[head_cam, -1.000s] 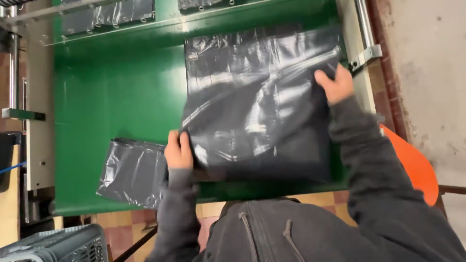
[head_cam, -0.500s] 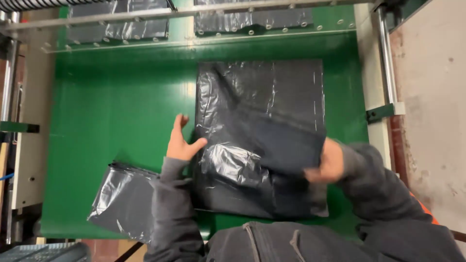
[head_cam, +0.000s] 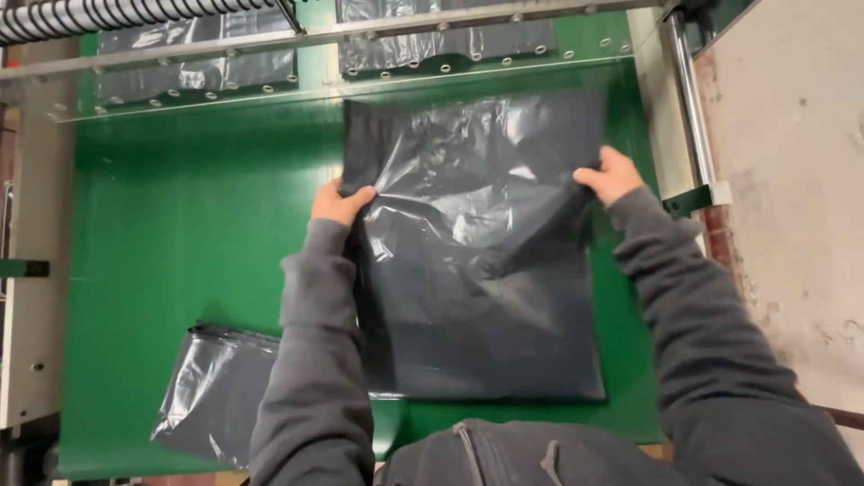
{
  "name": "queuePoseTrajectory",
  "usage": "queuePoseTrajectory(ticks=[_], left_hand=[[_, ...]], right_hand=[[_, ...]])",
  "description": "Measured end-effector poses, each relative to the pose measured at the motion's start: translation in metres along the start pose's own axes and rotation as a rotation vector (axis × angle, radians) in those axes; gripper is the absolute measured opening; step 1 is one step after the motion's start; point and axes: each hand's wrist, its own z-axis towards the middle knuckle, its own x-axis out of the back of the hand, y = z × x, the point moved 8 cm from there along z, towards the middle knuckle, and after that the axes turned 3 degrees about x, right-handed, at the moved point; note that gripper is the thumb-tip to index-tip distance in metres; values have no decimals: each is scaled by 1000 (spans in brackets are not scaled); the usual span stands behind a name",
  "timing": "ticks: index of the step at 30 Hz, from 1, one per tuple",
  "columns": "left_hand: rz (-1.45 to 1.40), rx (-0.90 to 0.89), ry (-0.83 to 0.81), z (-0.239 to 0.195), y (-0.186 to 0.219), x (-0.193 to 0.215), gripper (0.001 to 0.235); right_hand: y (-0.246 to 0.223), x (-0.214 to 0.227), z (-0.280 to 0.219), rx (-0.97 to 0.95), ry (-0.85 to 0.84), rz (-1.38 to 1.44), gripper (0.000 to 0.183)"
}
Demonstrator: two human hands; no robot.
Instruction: Folding plastic bags from a conveyor belt and placing them into a collection basket.
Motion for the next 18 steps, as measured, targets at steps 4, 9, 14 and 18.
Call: queuePoseTrajectory(ticks=[4,9,14,18], left_hand=[[341,3,8,2,-8,-24,72],[591,-331,445,-123,123,9,104],[589,-1105,-56,-254,125,-131,72],[445,-981,-222,-217,102,-150,74]], right_hand=[[48,15,21,-335,87,-720,56],[-69,-42,70,457,11,-979,90],[-4,-72,115,-209,-338,-1208,80],[-20,-98,106,-36,-351,-1497,54]])
